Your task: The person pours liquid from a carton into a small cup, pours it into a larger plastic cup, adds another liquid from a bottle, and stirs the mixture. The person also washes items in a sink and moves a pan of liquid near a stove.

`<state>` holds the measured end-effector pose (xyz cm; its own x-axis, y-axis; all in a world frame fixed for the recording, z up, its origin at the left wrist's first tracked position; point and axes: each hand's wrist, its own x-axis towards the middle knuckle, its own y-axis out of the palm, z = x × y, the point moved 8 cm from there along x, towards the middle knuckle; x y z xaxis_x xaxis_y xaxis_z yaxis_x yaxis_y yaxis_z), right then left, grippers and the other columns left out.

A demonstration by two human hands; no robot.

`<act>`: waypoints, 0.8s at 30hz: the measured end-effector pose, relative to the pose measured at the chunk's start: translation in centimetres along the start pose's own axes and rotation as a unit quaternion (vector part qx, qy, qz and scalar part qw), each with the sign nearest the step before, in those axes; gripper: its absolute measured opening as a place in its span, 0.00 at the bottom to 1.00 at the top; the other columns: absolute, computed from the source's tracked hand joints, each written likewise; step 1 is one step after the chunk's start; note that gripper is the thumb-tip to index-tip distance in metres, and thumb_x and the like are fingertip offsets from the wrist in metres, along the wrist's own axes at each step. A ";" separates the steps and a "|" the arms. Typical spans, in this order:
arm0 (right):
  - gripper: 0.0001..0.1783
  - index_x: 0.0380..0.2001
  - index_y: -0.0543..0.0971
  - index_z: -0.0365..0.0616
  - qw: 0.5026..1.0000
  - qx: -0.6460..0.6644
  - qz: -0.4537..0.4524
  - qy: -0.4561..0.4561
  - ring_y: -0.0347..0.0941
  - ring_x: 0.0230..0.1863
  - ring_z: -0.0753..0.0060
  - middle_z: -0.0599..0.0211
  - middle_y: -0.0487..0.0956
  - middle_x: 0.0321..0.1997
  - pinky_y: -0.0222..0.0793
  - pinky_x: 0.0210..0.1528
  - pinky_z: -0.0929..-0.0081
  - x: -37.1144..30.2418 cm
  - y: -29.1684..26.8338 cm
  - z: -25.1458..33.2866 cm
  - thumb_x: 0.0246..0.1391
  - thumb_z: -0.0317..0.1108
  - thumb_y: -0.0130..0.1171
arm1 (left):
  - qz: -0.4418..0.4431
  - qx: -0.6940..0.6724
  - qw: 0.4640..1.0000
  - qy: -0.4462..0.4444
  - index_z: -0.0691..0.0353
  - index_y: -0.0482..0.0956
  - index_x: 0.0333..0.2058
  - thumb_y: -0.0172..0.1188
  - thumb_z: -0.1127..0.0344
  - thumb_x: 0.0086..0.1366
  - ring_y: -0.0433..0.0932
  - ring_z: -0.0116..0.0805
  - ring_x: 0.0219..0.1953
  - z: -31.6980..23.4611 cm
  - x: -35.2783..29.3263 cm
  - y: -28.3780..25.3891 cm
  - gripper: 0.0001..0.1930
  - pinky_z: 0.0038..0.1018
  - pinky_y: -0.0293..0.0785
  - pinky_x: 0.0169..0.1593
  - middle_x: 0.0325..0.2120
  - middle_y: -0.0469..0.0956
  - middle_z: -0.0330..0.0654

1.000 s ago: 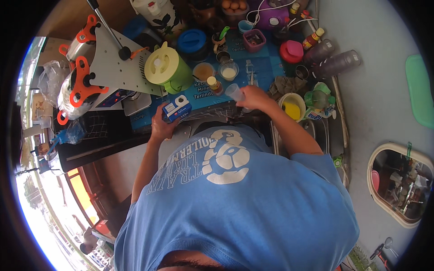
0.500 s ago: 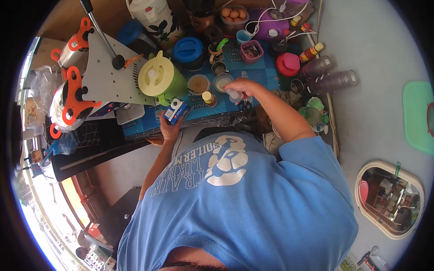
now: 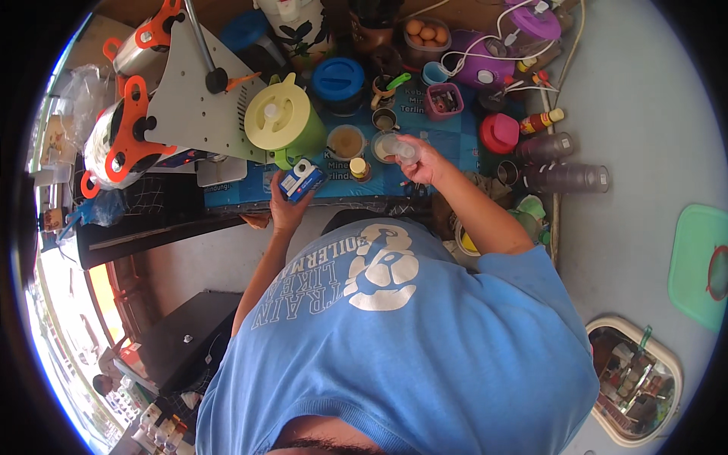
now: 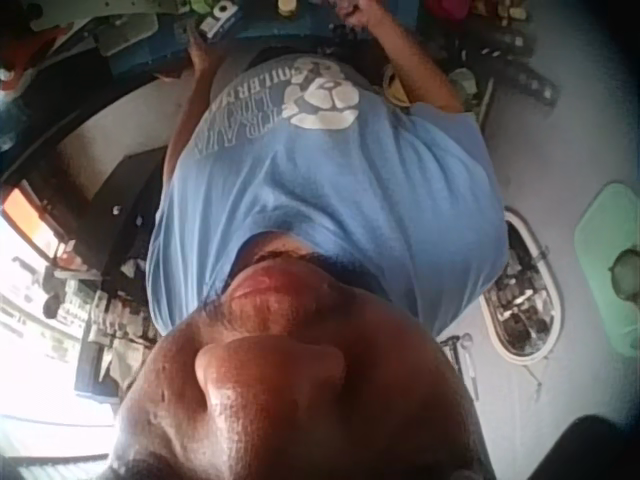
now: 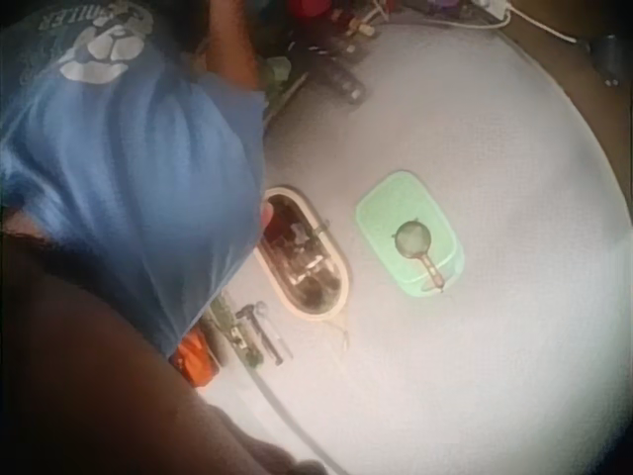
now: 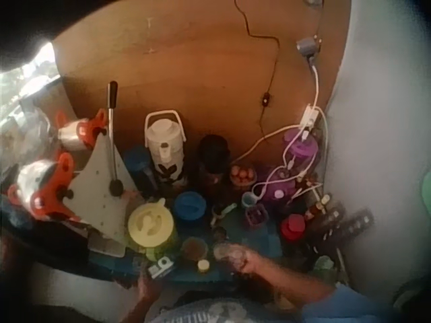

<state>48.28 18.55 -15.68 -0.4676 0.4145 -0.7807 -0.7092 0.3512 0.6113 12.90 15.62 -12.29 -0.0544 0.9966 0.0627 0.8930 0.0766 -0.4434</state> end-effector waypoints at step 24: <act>0.28 0.56 0.76 0.42 0.977 -0.160 0.013 -0.137 0.77 0.26 0.78 0.64 0.84 0.37 0.67 0.18 0.82 -2.5 0.7 -1.4 0.63 0.53 0.61 | -0.048 0.034 0.998 0.011 0.65 0.57 0.71 0.74 0.55 0.57 0.72 0.55 0.62 -5.1 -3.7 -4.6 0.49 0.43 0.70 0.61 0.63 0.67 0.61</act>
<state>48.22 16.56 -13.51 -0.3602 0.6454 -0.6736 -0.8481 0.0741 0.5246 11.28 11.46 -5.94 -0.1280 0.9836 0.1272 0.8514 0.1747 -0.4946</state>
